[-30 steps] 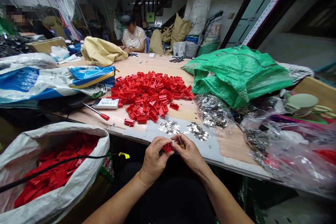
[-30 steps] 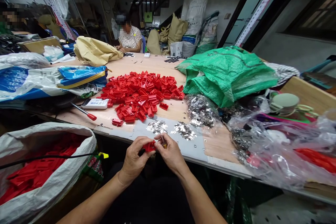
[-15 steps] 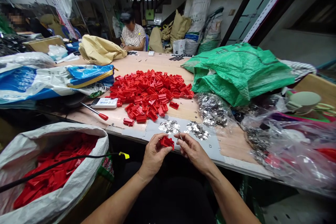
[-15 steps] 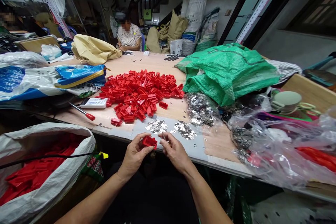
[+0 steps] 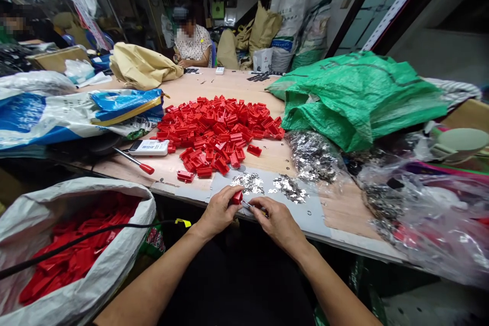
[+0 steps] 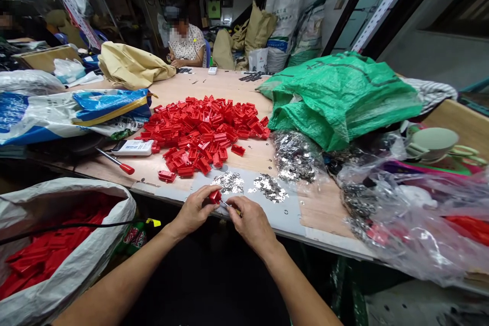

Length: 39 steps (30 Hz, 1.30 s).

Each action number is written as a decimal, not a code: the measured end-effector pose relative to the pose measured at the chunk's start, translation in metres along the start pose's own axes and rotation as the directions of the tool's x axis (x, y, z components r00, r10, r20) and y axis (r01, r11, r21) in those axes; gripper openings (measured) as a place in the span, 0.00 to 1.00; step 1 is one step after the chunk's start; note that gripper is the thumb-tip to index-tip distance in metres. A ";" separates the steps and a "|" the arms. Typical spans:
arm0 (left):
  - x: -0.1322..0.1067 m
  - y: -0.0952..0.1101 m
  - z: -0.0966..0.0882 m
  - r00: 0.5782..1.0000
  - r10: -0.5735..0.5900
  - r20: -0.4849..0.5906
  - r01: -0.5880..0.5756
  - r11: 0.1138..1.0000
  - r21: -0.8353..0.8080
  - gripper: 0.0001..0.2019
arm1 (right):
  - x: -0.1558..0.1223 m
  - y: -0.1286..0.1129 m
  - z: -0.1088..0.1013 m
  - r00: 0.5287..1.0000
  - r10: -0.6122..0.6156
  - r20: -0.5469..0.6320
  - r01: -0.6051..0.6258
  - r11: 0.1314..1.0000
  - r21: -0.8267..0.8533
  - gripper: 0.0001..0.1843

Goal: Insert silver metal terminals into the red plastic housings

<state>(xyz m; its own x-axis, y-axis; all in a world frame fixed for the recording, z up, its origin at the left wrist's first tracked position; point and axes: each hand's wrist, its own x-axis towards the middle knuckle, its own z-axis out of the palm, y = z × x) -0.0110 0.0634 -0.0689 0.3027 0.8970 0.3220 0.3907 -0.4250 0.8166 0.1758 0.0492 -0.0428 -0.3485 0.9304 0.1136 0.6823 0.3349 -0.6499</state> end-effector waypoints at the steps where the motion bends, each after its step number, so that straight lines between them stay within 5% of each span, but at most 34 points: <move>1: 0.001 -0.001 0.000 1.000 0.001 0.009 -0.001 1.000 -0.001 0.22 | 0.001 0.000 0.001 1.000 -0.010 0.007 0.010 1.000 -0.006 0.11; 22: 0.002 -0.008 -0.002 0.998 0.018 0.068 -0.016 0.999 -0.027 0.20 | 0.003 -0.005 0.008 0.996 -0.024 0.085 0.039 0.981 -0.190 0.10; 28: 0.002 -0.011 0.002 0.999 0.017 0.038 -0.017 1.000 0.007 0.21 | 0.003 -0.017 0.019 0.999 0.031 0.006 -0.029 0.963 -0.267 0.11; 33: 0.001 -0.006 0.001 0.999 -0.023 0.022 0.023 1.000 -0.010 0.19 | 0.001 -0.012 0.019 1.000 0.028 -0.014 -0.030 0.985 -0.169 0.09; 39: -0.017 0.010 -0.005 0.991 -0.113 -0.072 0.106 0.990 -0.090 0.13 | -0.013 -0.007 0.018 0.990 -0.023 -0.137 0.043 0.989 0.141 0.12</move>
<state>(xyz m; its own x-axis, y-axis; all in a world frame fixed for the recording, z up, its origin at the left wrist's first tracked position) -0.0168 0.0444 -0.0636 0.1931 0.9456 0.2619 0.3409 -0.3150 0.8858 0.1642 0.0321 -0.0531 -0.2729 0.9341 0.2303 0.5691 0.3498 -0.7441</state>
